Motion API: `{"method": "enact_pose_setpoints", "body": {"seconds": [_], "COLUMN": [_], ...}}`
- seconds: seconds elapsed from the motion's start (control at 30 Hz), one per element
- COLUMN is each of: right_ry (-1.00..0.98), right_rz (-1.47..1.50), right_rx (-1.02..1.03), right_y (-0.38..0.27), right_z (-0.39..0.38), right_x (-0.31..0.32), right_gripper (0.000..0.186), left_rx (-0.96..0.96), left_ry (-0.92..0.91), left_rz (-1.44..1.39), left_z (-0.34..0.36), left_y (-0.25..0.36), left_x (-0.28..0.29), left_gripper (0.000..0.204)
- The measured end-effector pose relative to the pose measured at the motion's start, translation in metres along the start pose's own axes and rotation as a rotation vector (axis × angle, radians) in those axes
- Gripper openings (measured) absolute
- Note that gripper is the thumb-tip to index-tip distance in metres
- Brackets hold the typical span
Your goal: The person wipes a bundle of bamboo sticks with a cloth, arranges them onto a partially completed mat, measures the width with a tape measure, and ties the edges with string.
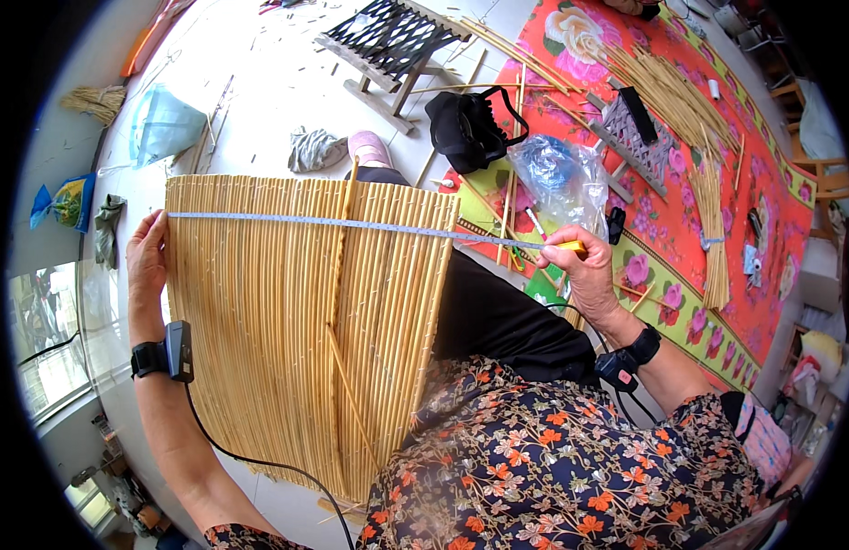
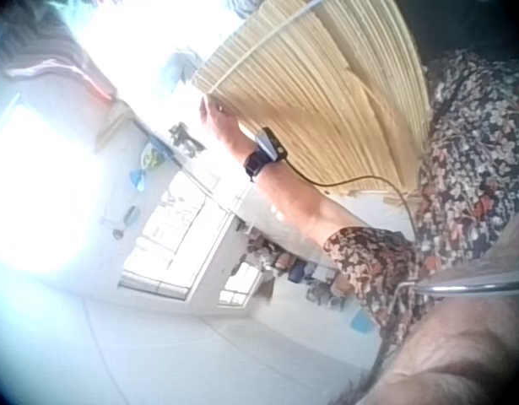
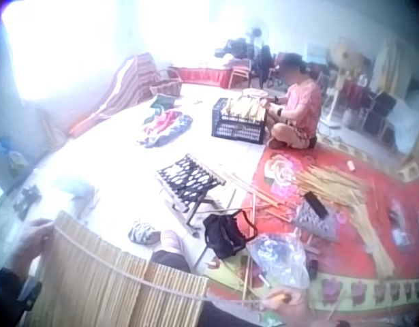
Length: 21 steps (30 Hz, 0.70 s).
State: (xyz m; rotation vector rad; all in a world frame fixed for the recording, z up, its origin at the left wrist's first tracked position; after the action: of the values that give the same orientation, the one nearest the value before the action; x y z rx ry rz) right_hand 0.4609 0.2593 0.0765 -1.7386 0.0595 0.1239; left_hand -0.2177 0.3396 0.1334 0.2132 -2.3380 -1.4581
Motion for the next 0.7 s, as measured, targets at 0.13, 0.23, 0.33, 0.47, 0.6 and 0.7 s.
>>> {"method": "enact_pose_setpoints", "body": {"seconds": [0.13, 0.23, 0.33, 0.47, 0.6, 0.7], "right_ry": [-0.017, 0.021, 0.027, -0.075, -0.200, -0.365], "right_rz": [-0.068, -0.018, -0.020, -0.017, -0.029, -0.052], "right_rx": [0.037, 0.084, 0.125, 0.154, 0.122, 0.026], "right_y": [-0.001, -0.001, 0.001, -0.007, -0.015, -0.014], "right_z": [0.003, 0.001, -0.001, -0.011, -0.029, -0.045], "right_x": [-0.001, 0.000, 0.002, -0.010, -0.032, -0.044], "right_gripper": [0.010, 0.009, 0.007, 0.004, 0.003, 0.003], "left_rx": [-0.038, -0.092, -0.126, -0.144, -0.155, -0.122], "left_ry": [0.001, 0.021, 0.036, 0.055, 0.031, 0.112], "left_rz": [0.034, 0.055, 0.041, 0.053, -0.015, -0.019], "left_z": [-0.010, -0.025, -0.040, -0.072, -0.122, -0.166], "left_y": [0.003, 0.012, 0.022, 0.027, 0.022, -0.005], "left_x": [-0.001, -0.013, -0.016, 0.016, 0.063, 0.094], "left_gripper": [0.028, 0.031, 0.034, 0.032, 0.024, 0.023]}}
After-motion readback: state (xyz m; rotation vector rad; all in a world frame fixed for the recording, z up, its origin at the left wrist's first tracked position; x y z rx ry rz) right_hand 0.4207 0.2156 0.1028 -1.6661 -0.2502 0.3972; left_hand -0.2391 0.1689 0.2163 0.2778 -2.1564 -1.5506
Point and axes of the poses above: each hand's wrist, its own z-axis towards the middle knuckle, its own x-axis out of the back of the hand, y = z × x, the point moved 4 cm from there along z, towards the middle knuckle, and after that the axes turned 8 degrees about x, right-handed, at the moved point
